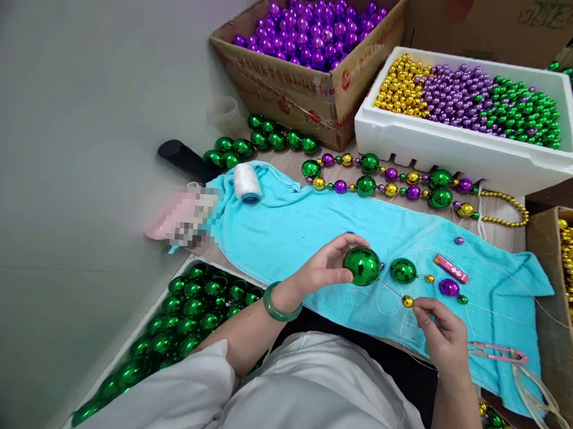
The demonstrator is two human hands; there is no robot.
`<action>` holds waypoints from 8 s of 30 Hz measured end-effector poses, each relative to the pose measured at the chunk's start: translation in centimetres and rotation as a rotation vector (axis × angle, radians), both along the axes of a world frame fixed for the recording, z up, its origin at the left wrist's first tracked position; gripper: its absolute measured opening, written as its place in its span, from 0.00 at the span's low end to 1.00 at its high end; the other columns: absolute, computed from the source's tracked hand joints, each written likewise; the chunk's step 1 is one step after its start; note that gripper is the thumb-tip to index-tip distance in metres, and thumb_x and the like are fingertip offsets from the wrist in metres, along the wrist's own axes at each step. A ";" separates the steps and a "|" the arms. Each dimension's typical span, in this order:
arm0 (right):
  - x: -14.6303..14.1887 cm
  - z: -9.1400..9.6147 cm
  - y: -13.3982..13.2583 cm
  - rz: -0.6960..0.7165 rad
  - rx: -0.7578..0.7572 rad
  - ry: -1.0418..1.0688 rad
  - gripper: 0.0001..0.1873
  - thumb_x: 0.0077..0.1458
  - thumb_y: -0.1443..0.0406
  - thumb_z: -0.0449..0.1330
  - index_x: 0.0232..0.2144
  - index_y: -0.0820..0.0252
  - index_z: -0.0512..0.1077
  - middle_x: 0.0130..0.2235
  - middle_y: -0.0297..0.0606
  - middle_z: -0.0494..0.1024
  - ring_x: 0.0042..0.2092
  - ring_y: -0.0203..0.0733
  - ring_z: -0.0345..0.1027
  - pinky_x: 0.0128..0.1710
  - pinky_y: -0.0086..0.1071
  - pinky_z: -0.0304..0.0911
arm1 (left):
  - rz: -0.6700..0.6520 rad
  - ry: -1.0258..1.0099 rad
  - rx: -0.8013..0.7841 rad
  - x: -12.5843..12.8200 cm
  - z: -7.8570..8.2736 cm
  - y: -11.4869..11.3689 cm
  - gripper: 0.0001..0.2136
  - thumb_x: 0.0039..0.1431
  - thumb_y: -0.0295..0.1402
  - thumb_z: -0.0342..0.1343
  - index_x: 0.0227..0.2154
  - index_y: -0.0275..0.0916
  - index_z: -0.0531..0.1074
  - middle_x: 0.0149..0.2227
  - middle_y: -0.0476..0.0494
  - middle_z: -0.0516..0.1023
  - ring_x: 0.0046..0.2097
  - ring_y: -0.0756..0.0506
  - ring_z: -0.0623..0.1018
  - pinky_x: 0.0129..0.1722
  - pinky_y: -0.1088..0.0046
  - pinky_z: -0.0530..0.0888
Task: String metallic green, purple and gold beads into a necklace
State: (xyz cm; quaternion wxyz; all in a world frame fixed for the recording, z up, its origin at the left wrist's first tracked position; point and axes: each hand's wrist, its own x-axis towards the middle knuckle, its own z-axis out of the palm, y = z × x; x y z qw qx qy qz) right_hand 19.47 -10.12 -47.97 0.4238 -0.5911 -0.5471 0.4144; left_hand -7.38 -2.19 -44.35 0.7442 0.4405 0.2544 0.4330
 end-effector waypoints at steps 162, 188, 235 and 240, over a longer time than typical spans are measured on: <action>-2.3 2.6 -0.4 0.109 0.251 0.022 0.06 0.54 0.72 0.62 0.33 0.56 0.75 0.34 0.37 0.74 0.38 0.40 0.68 0.36 0.33 0.64 | 0.224 -0.209 -0.010 0.0 2.9 -2.6 0.29 0.44 0.35 0.71 0.51 0.43 0.71 0.45 0.43 0.75 0.45 0.45 0.77 0.46 0.69 0.74; -1.5 2.0 0.0 0.048 0.169 0.140 0.04 0.50 0.69 0.65 0.31 0.57 0.78 0.33 0.40 0.75 0.38 0.45 0.69 0.34 0.38 0.66 | 0.209 -0.265 -0.112 0.4 3.2 -2.4 0.26 0.46 0.34 0.70 0.50 0.43 0.71 0.44 0.44 0.74 0.44 0.47 0.75 0.45 0.72 0.73; -2.2 1.0 0.7 0.059 0.137 0.290 0.03 0.50 0.68 0.66 0.31 0.57 0.79 0.31 0.40 0.75 0.36 0.42 0.69 0.33 0.34 0.66 | 0.072 -0.172 0.001 1.2 2.7 -2.3 0.31 0.46 0.35 0.70 0.55 0.43 0.69 0.48 0.39 0.75 0.50 0.41 0.76 0.49 0.65 0.74; -3.7 1.3 1.0 -0.051 0.031 0.363 0.07 0.49 0.66 0.68 0.33 0.57 0.77 0.32 0.37 0.76 0.33 0.39 0.70 0.34 0.33 0.67 | 0.028 0.186 0.173 1.6 2.4 -2.2 0.29 0.54 0.40 0.64 0.59 0.44 0.67 0.57 0.37 0.71 0.55 0.39 0.73 0.54 0.62 0.71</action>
